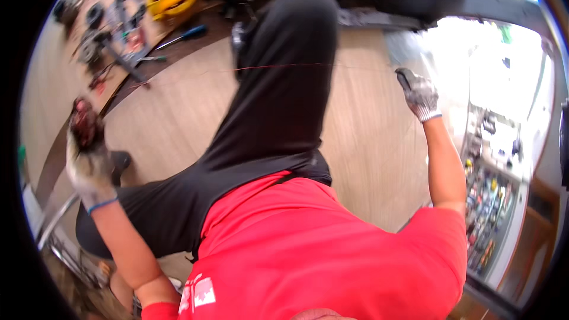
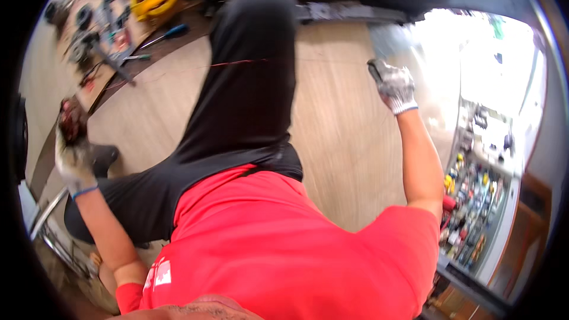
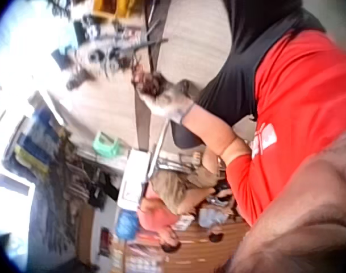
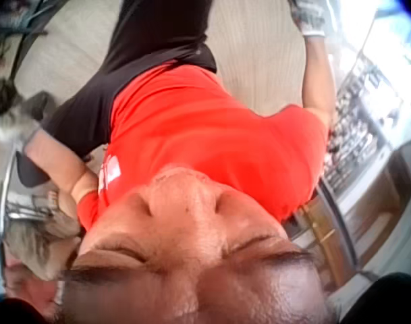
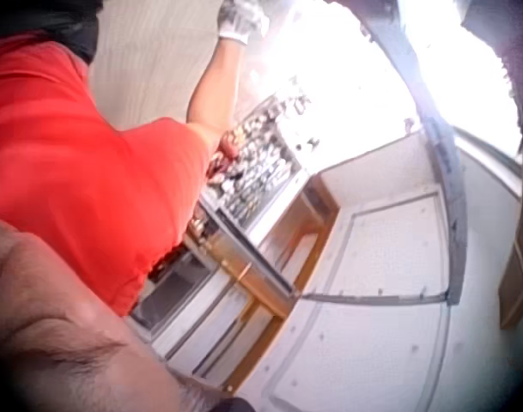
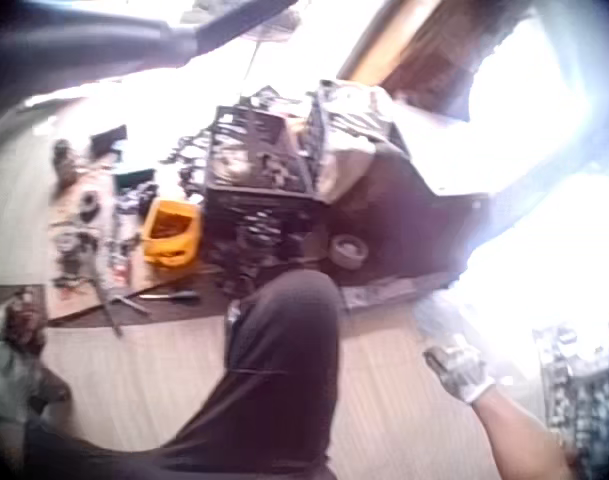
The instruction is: The person holds a motor stator and uses pliers to pull and trim wires, then checks the internal components while sitting on the floor.
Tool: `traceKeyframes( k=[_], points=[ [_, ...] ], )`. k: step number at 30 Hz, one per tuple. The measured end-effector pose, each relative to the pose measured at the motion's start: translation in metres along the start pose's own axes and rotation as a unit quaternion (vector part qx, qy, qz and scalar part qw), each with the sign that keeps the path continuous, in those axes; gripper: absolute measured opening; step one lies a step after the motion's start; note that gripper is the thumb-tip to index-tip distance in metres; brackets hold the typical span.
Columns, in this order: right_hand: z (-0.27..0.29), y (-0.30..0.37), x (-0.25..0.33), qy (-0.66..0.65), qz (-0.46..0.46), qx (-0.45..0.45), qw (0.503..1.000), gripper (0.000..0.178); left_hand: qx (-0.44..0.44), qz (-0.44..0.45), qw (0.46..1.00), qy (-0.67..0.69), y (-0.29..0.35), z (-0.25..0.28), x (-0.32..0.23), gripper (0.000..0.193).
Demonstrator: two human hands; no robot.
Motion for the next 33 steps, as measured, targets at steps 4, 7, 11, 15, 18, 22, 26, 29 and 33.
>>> traceKeyframes(
  k=[4, 7, 11, 15, 18, 22, 26, 29, 33],
  points=[
    [-0.047, 0.132, -0.148, 0.039, -0.281, 0.114, 0.952, 0.030, 0.123, -0.002, 0.990, -0.064, 0.015, 0.000, -0.004, 0.040],
    [-0.051, 0.210, -0.193, 0.072, -0.384, 0.135, 0.911, 0.031, 0.035, 0.013, 0.998, -0.044, -0.018, 0.000, 0.009, 0.041],
    [-0.081, 0.291, -0.226, 0.020, -0.462, 0.234, 0.855, 0.035, 0.072, 0.035, 0.996, -0.034, -0.011, -0.013, 0.018, 0.044],
    [-0.139, 0.382, -0.234, -0.162, -0.362, 0.441, 0.805, 0.052, 0.128, 0.062, 0.990, 0.000, 0.001, -0.057, 0.051, 0.046],
    [-0.155, 0.306, -0.160, -0.169, -0.402, 0.593, 0.677, 0.066, 0.087, 0.036, 0.995, -0.019, 0.022, -0.079, 0.031, 0.044],
    [-0.130, 0.219, -0.208, -0.232, -0.471, 0.186, 0.831, 0.049, -0.037, 0.012, 0.997, -0.074, 0.012, -0.091, 0.046, 0.041],
    [0.031, -0.027, 0.012, -0.599, -0.252, -0.121, 0.750, 0.032, -0.065, -0.001, 0.994, -0.089, 0.014, -0.099, 0.044, 0.037],
    [0.107, -0.117, 0.193, -0.567, 0.006, -0.057, 0.822, 0.033, -0.061, -0.017, 0.996, -0.071, 0.015, -0.105, 0.045, 0.035],
    [0.084, -0.179, 0.358, -0.606, 0.092, 0.143, 0.777, 0.050, -0.072, -0.027, 0.992, -0.098, 0.015, -0.094, 0.047, 0.039]
  ],
)
Point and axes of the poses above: each hand's wrist, its own y-axis away from the middle knuckle, its own z-axis out of the back of the hand, x = y × z, the point moved 8 cm from there along -y, towards the middle knuckle, and after that the axes turned 11 degrees about -y, right-handed, at the moved point
